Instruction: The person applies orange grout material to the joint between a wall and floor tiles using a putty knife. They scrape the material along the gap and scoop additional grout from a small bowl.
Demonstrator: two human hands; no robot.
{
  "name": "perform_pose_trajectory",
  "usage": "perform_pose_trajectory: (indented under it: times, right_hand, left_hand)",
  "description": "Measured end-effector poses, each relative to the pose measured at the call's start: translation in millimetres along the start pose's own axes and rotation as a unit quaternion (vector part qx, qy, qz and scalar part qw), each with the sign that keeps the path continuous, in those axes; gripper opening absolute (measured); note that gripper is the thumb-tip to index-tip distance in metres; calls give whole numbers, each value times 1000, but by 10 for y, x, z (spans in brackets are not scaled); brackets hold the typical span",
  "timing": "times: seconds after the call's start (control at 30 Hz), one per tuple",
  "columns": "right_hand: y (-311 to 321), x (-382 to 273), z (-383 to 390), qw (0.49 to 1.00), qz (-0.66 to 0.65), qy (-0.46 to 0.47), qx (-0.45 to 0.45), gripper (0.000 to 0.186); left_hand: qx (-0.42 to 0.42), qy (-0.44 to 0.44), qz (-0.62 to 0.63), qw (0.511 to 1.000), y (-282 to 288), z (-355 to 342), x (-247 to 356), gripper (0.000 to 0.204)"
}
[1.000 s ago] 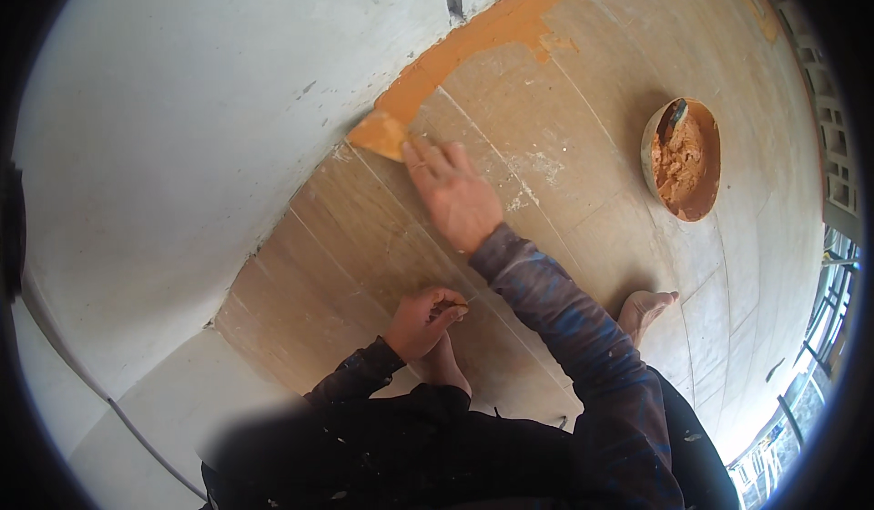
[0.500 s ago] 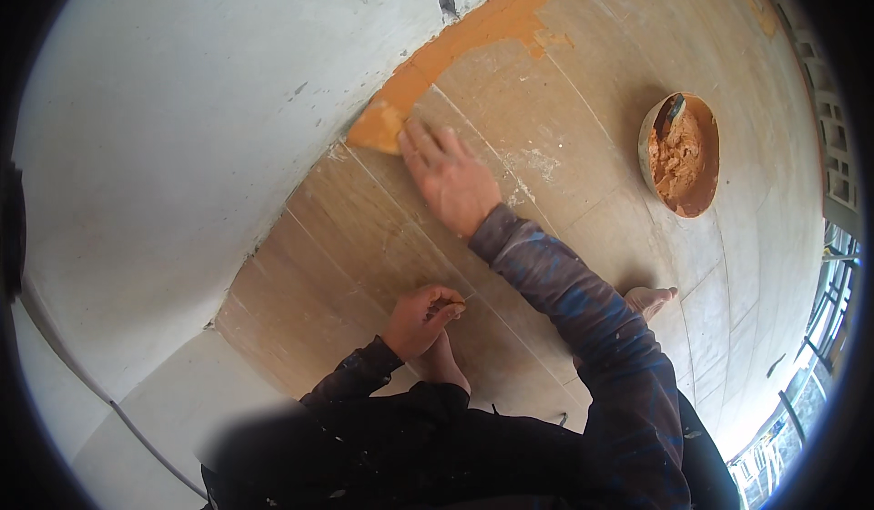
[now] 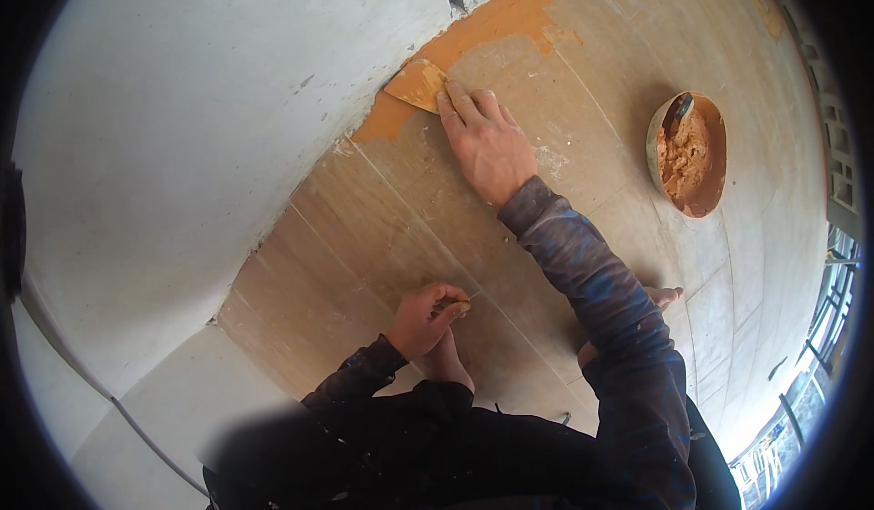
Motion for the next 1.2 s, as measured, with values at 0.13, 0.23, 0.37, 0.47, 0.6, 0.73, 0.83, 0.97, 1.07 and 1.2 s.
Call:
perform_pose_trajectory:
  times: [0.13,0.23,0.37,0.47,0.6,0.73,0.83,0.97,1.07,1.2]
  right_hand:
    - [-20,-29,14,1000,-6,15,-3,50]
    - [-1,-188,88,998,-27,62,-4,50]
    - [99,-154,75,999,-28,43,2,50]
    - [112,-58,1,1000,-18,4,6,50]
    - [13,-108,6,1000,8,-6,-6,50]
    - [-26,-147,27,1000,9,-22,-12,50]
    - [-103,-322,63,1000,4,23,-2,50]
    - [-112,-578,151,995,-74,63,-32,51]
    - [-16,-400,168,995,-94,23,-32,52]
    - [101,-143,-1,998,-40,-42,-1,50]
  left_hand:
    - [2,6,1,1000,-7,0,19,14]
    - [1,9,-2,1000,3,5,9,14]
    - [-1,16,2,1000,-3,4,22,14]
    - [8,9,2,1000,-7,15,-40,14]
    - [2,14,8,1000,-7,3,-7,14]
    - [-2,3,-9,1000,-18,-11,35,14]
    - [3,9,-2,1000,-6,10,-8,15]
    - [7,21,4,1000,17,28,-21,15]
    - [1,6,16,1000,-17,7,35,15]
    - [9,4,16,1000,-3,28,24,14]
Point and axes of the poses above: each hand's wrist, its own z-axis away from the middle knuckle, its own y-axis out of the back of the hand, x = y × z, the point moved 5 cm from there along -z, towards the middle knuckle, and after that the axes turned 6 degrees about z, right-handed, at the moved point
